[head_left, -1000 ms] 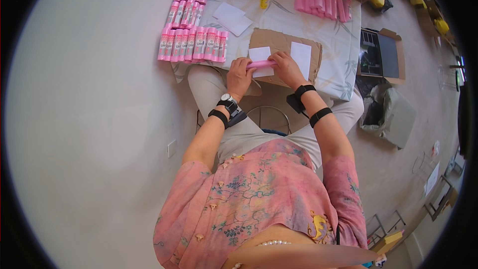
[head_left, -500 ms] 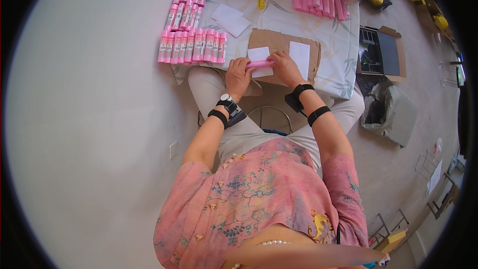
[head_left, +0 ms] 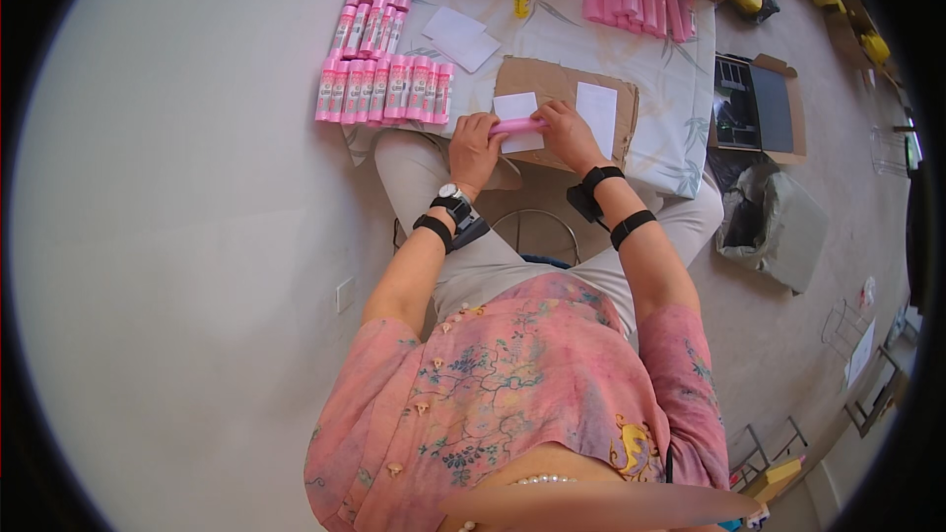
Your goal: Applying white adhesive labels to pink cylindrical products using a glue stick.
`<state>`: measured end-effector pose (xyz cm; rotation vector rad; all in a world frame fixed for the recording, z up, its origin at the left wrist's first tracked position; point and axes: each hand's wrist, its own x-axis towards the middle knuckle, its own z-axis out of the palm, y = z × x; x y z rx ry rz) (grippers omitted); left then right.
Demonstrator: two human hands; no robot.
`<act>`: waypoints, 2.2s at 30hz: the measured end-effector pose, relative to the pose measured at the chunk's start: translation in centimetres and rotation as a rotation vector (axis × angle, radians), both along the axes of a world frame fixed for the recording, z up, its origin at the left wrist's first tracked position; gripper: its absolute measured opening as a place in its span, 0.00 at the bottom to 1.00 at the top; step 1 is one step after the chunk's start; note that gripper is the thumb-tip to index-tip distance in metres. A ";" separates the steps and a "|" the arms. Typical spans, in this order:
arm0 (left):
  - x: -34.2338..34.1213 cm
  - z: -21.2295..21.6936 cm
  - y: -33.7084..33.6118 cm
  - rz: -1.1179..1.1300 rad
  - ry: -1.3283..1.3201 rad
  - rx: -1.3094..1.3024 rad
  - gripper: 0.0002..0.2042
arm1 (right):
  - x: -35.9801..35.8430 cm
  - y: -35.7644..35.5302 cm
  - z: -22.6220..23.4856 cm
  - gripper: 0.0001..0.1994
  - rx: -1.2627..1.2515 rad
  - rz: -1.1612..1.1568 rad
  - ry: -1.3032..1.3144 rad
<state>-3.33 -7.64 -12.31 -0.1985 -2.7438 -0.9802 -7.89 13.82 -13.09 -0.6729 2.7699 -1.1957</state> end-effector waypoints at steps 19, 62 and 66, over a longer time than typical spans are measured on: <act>0.0 1.2 1.5 -0.483 0.256 -0.481 0.09 | -0.2 0.1 -0.6 0.11 0.002 0.005 -0.001; -1.0 -0.1 1.3 -0.017 -0.008 0.088 0.09 | 0.3 0.4 -1.1 0.12 -0.189 0.018 -0.076; -2.4 0.2 0.2 -0.050 -0.170 0.189 0.09 | 0.1 0.1 -1.6 0.09 -0.152 -0.059 -0.026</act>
